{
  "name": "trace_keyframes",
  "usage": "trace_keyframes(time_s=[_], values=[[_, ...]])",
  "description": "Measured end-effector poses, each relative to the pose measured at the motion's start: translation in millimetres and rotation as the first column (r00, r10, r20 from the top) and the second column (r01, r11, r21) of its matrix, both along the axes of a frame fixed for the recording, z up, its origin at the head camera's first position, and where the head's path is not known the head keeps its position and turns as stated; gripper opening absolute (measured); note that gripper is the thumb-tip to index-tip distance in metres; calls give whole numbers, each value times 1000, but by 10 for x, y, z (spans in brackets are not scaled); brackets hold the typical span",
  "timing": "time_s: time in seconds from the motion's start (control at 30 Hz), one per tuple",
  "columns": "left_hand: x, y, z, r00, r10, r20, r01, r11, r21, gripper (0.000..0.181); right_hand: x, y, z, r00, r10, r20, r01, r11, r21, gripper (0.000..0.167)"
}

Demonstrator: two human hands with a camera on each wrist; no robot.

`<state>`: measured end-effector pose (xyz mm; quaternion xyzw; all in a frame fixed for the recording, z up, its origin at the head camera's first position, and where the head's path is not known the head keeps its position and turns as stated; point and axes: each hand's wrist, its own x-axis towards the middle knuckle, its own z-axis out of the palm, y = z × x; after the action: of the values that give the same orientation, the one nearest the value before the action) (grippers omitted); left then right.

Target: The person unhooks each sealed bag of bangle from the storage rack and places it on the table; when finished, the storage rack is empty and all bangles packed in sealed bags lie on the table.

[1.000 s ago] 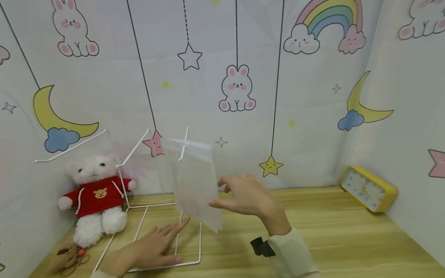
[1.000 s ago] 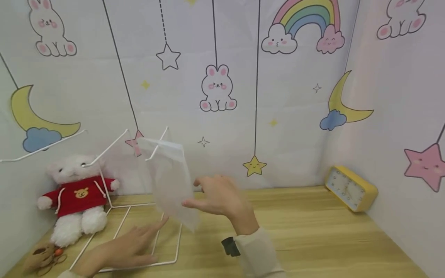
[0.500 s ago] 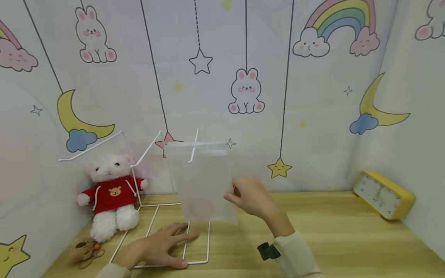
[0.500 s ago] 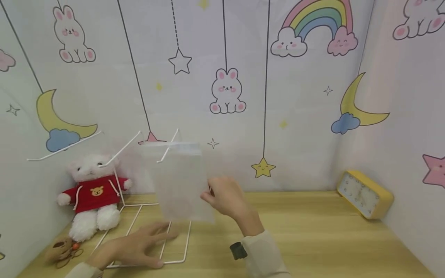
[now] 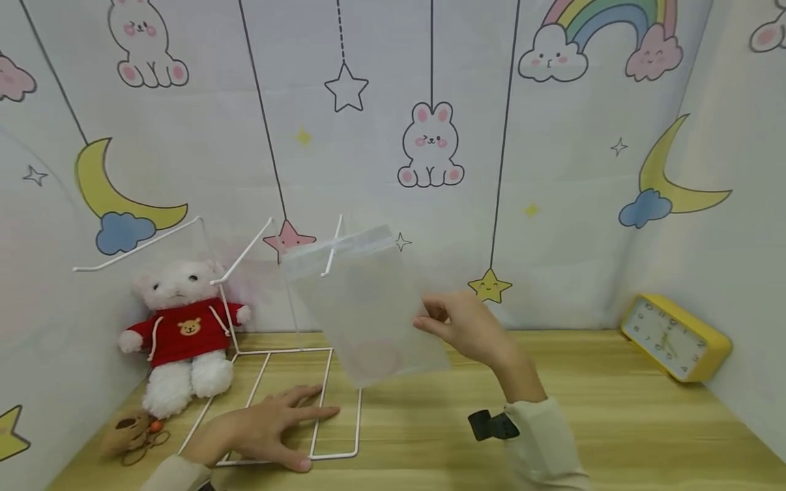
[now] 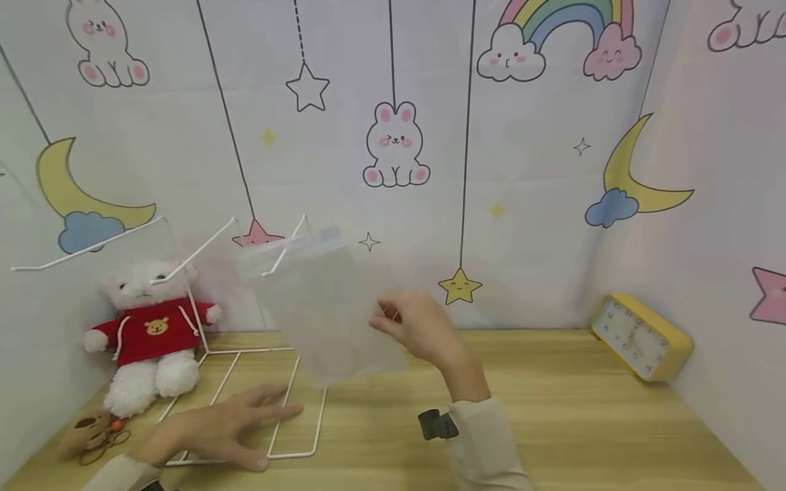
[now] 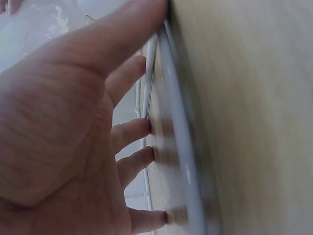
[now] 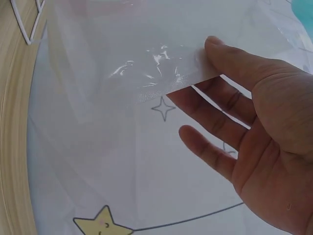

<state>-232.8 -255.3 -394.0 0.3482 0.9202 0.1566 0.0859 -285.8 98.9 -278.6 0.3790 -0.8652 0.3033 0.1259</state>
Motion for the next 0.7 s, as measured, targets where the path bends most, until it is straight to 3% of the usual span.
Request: trace_keyframes(time_s=[0.3, 0.5, 0.7], values=[[36, 3, 28, 995, -3, 98, 2, 1000, 6, 77, 6, -160, -119, 1000, 19, 2, -19, 999, 40, 25], [17, -17, 73, 996, -8, 86, 9, 1000, -4, 77, -56, -299, -194, 998, 62, 7, -63, 998, 21, 21], [23, -8, 74, 997, -4, 80, 5, 1000, -17, 78, -71, -279, -197, 997, 44, 59, -46, 999, 22, 22]])
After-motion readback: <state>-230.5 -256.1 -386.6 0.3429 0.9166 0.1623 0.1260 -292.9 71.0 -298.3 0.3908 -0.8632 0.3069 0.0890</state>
